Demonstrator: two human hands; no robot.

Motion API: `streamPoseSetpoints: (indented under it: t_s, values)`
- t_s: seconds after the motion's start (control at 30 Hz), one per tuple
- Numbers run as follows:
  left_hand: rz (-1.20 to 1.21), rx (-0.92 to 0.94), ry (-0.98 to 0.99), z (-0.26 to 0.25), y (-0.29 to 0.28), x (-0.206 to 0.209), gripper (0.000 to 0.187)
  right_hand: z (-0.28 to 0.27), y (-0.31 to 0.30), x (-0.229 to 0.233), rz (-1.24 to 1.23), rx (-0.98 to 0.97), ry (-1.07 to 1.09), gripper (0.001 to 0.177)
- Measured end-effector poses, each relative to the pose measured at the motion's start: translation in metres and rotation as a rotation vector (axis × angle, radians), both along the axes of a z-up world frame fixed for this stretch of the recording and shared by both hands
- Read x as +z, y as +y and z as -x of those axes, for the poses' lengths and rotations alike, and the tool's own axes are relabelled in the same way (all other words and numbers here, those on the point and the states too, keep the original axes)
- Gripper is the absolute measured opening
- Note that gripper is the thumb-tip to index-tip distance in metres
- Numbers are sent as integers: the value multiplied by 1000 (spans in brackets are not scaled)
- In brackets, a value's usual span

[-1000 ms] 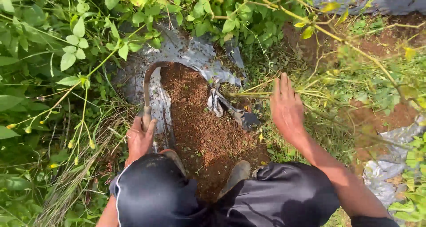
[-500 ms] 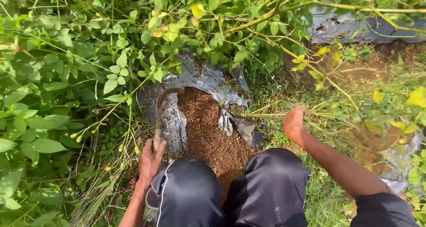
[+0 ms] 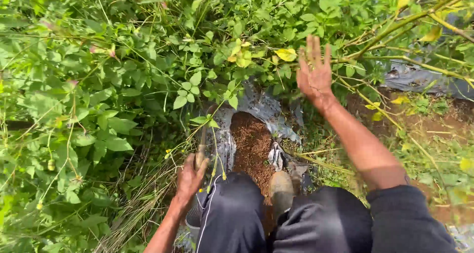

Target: The person uses a sickle to cut weeds and grass around a plant base, then pulls the cut vegetation by hand and discards it. The person sits on the ground while continuing to clear the area.

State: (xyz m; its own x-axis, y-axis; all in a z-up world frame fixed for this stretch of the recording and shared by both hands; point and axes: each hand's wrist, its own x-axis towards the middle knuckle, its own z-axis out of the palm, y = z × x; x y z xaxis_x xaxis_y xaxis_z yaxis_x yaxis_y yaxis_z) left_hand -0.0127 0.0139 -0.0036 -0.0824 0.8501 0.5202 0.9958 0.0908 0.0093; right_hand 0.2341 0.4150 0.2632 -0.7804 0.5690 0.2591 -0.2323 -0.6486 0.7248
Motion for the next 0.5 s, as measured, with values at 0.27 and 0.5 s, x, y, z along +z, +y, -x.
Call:
streamPoseSetpoints:
  t_s: [0.27,0.5]
  values:
    - [379,-78,-874,13,72,103,58,-111,102,8,1496,469,1303,73]
    - [318,8,-785,70,162,103,40,-202,182,-31,1161,29,1051,72]
